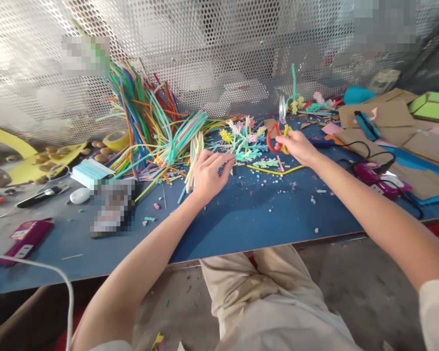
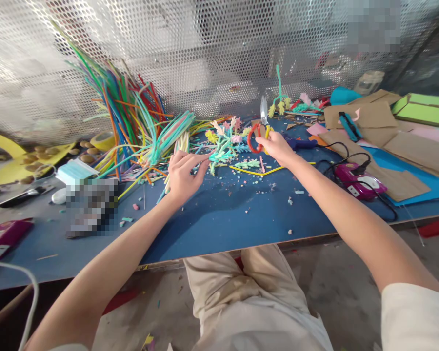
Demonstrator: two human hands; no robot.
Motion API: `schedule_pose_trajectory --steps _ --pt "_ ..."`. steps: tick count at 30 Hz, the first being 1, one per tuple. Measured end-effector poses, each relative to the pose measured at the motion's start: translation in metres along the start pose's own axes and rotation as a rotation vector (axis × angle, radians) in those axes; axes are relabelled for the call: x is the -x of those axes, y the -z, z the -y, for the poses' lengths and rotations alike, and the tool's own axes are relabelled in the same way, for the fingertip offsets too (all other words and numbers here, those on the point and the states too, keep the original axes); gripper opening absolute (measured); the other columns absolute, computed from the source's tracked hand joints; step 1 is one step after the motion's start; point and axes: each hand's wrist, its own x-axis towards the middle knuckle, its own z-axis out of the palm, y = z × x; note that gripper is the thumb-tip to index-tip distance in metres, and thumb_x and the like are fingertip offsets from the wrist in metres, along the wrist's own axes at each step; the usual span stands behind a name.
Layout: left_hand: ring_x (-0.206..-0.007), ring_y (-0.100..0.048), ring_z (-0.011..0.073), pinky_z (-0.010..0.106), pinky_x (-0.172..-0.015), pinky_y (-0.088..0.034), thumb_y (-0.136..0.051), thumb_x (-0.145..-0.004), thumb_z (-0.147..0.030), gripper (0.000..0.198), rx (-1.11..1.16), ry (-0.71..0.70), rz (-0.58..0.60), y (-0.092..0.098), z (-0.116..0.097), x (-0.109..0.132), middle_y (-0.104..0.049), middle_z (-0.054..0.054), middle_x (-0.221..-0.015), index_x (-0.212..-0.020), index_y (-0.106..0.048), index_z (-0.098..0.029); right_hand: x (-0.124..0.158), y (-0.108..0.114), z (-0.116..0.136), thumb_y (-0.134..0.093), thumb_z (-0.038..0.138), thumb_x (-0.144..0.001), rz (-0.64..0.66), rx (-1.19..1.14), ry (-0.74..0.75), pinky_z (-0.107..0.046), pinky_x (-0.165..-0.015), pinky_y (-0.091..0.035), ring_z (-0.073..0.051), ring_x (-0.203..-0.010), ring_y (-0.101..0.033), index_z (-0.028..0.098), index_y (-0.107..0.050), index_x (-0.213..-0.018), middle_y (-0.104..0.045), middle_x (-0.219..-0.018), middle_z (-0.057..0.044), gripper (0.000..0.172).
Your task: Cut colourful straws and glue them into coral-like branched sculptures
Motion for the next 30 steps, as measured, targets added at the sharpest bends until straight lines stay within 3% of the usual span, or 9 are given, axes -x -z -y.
schedule_pose_trajectory --steps 3,6,10,14,22,30 --pt "-0.087 -0.060 0.0225 0.040 -0.085 -0.045 -0.060 -0.105 -0.037 0.023 0.009 0.017 0.022 0.000 -0.001 0.000 -0.081 0.004 -0.094 -0.109 -0.080 -0.026 -0.004 -0.005 0.002 -0.073 0.051 -0.082 -0.077 -0.057 0.040 -0.042 -0.079 -0.060 -0.026 -0.089 -0.070 0.022 -0.064 -0.088 -0.071 -0.087 -0.006 0.032" --pt "-0.088 -0.061 0.0230 0.041 -0.085 -0.045 -0.060 -0.105 -0.038 0.024 -0.002 0.023 0.028 0.000 0.000 0.000 -0.081 0.005 -0.094 -0.109 -0.080 -0.027 0.010 -0.005 0.018 -0.073 0.049 -0.084 -0.120 -0.118 0.147 -0.046 -0.097 -0.059 -0.028 -0.110 -0.071 0.023 -0.067 -0.109 -0.073 -0.116 -0.011 0.037" --pt "-0.090 -0.063 0.0239 0.042 -0.085 -0.042 -0.060 -0.105 -0.039 0.024 -0.025 0.020 0.040 -0.002 0.001 0.000 -0.081 0.005 -0.093 -0.109 -0.080 -0.027 0.047 -0.007 0.053 -0.061 0.050 -0.097 -0.017 0.037 0.329 -0.040 -0.086 -0.060 -0.025 -0.101 -0.071 0.025 -0.070 -0.113 -0.074 -0.117 -0.010 0.032" --pt "-0.089 -0.063 0.0234 0.042 -0.084 -0.040 -0.060 -0.105 -0.039 0.024 -0.038 -0.004 0.069 -0.003 0.003 0.001 -0.081 0.005 -0.093 -0.110 -0.081 -0.028 0.071 -0.016 0.076 -0.062 0.047 -0.097 0.056 0.159 0.451 -0.038 -0.073 -0.058 -0.023 -0.089 -0.069 0.026 -0.074 -0.108 -0.075 -0.108 -0.008 0.027" --pt "-0.090 -0.065 0.0217 0.041 -0.083 -0.039 -0.064 -0.104 -0.037 0.022 -0.027 -0.063 0.072 -0.006 0.008 0.004 -0.082 0.002 -0.099 -0.117 -0.080 -0.033 0.075 -0.028 0.077 -0.061 0.047 -0.099 0.081 0.167 0.408 -0.038 -0.061 -0.055 -0.022 -0.077 -0.068 0.026 -0.078 -0.098 -0.076 -0.095 -0.006 0.027" --pt "-0.089 -0.065 0.0213 0.040 -0.082 -0.040 -0.065 -0.104 -0.035 0.022 -0.044 -0.091 0.052 -0.006 0.006 0.004 -0.083 0.001 -0.098 -0.118 -0.081 -0.033 0.076 -0.031 0.078 -0.063 0.043 -0.099 0.054 0.210 0.461 -0.035 -0.060 -0.050 -0.017 -0.068 -0.064 0.025 -0.077 -0.092 -0.079 -0.097 -0.003 0.023"
